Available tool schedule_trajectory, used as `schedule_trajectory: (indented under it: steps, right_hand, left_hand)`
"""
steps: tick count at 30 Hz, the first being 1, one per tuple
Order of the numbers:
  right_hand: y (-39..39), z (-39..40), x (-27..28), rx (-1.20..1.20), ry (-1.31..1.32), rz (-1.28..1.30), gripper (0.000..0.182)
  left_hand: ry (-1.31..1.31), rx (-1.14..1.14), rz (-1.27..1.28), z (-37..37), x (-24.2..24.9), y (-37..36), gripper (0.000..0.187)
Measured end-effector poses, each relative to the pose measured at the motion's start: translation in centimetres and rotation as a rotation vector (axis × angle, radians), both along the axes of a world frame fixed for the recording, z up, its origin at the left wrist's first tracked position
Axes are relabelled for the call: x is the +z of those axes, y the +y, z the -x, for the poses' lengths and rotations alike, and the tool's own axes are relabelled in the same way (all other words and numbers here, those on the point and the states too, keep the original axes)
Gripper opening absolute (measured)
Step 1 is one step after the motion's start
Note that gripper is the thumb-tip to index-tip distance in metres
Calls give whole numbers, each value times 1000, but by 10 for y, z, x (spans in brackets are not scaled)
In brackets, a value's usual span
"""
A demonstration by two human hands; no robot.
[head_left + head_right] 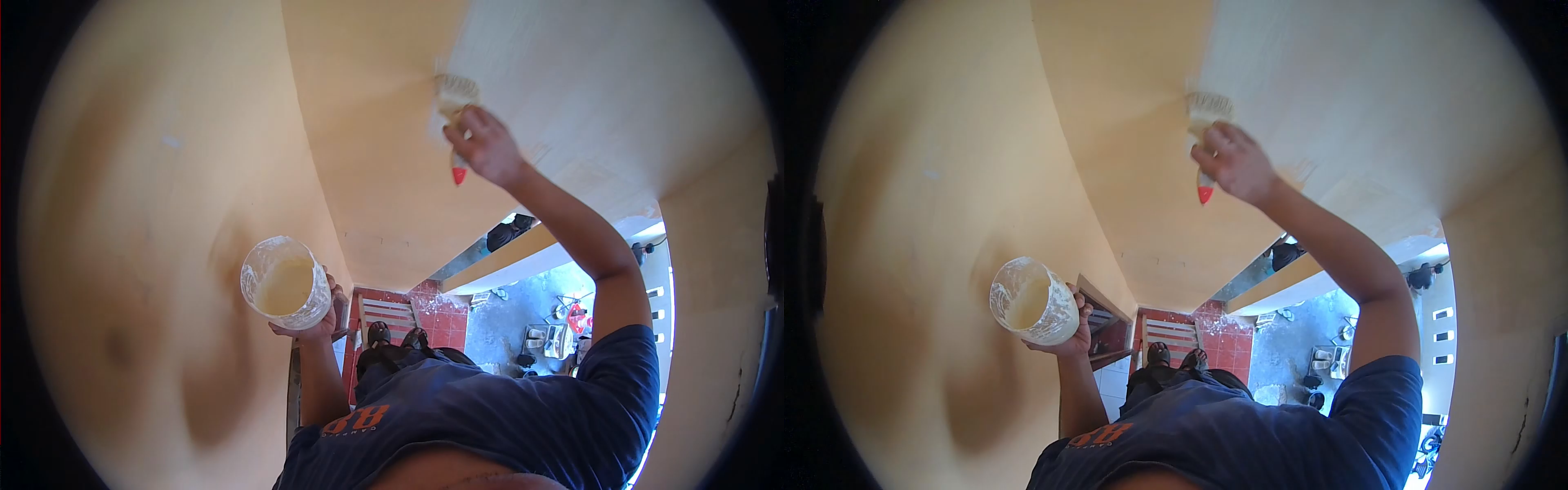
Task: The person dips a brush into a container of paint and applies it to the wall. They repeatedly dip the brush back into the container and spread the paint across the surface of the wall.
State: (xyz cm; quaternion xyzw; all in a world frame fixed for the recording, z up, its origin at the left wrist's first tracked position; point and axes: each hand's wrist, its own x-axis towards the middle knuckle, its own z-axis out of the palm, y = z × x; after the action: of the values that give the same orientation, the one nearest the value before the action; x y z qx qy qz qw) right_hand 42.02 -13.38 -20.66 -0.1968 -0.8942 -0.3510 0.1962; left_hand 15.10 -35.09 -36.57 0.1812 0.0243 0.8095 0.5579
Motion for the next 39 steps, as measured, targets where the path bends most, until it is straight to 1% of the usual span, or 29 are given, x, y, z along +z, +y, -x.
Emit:
schedule_trajectory:
  steps: [1,3,5,7,8,9,11,13,15,18,19,20,21,22,23,24,26,27,28,29,30,31,32,33,34,35,36,38,39]
  right_hand:
    - [6,-2,-20,-40,-79,44,26]
    - [17,-6,-81,54,-169,119,20]
    - [11,-7,-123,20,-147,408,17]
    - [2,-3,-123,-10,-196,511,14]
    - [8,-2,-114,-53,-248,515,18]
    - [15,-2,-93,-52,-249,501,18]
    - [33,-4,-26,-185,-95,501,21]
    - [37,-4,53,-125,-7,331,23]
    - [39,-2,129,8,130,54,17]
    - [17,6,227,-22,234,-106,21]
    - [9,8,245,-30,232,-168,25]
    - [7,6,253,-31,231,-180,25]
    - [4,6,258,-45,203,-288,28]
    - [2,6,262,-60,173,-395,31]
    - [12,3,242,-125,164,-279,34]
    - [25,-6,212,-111,32,-308,34]
    - [27,-10,138,-39,-212,-238,29]
    - [23,-11,95,8,-225,-148,13]
    - [16,-15,61,65,-254,12,11]
    - [15,-18,36,122,-361,78,12]
    - [0,-13,40,12,-396,267,12]
    - [-9,-8,51,-100,-419,454,12]
    - [-3,-7,70,-91,-348,422,13]
    - [8,-8,101,-148,-264,508,13]
    - [29,-13,137,-109,-227,482,13]
    - [32,-12,189,-151,-94,533,18]
    - [21,-5,247,-136,-31,412,16]
    - [9,6,347,-178,178,328,14]
    - [2,8,389,-142,183,117,9]
  left_hand:
    - [4,-4,10,0,0,1,102]
    - [47,-1,-27,5,-2,0,102]
    - [90,14,-73,7,-2,3,102]
    - [137,31,-88,8,-2,4,102]
    - [108,23,-50,8,0,2,102]
    - [108,26,-64,9,-1,2,102]
    - [118,28,-6,14,-5,2,104]
    - [129,72,-14,14,-15,1,105]
    - [111,63,16,12,-12,1,107]
    - [95,77,18,11,-15,1,108]
    - [92,76,6,11,-17,-1,108]
    - [94,98,72,9,-17,-3,108]
    - [94,118,141,9,-20,-3,109]
    - [91,113,131,10,-21,-2,109]
    - [98,103,115,10,-24,0,109]
    - [108,92,97,11,-25,1,110]
    - [95,87,93,13,-28,2,110]
    - [82,88,103,12,-30,5,110]
    - [106,81,77,13,-29,6,109]
    - [91,79,51,13,-29,5,109]
    - [130,72,52,14,-29,5,108]
    - [175,69,53,16,-30,7,107]
    - [166,74,23,17,-34,9,107]
    - [155,60,24,17,-38,11,106]
    - [148,48,27,17,-40,11,105]
    - [146,57,0,16,-35,11,105]
    - [167,63,3,15,-27,10,104]
    - [203,79,-11,18,-34,15,99]
    - [205,85,-31,18,-37,18,99]
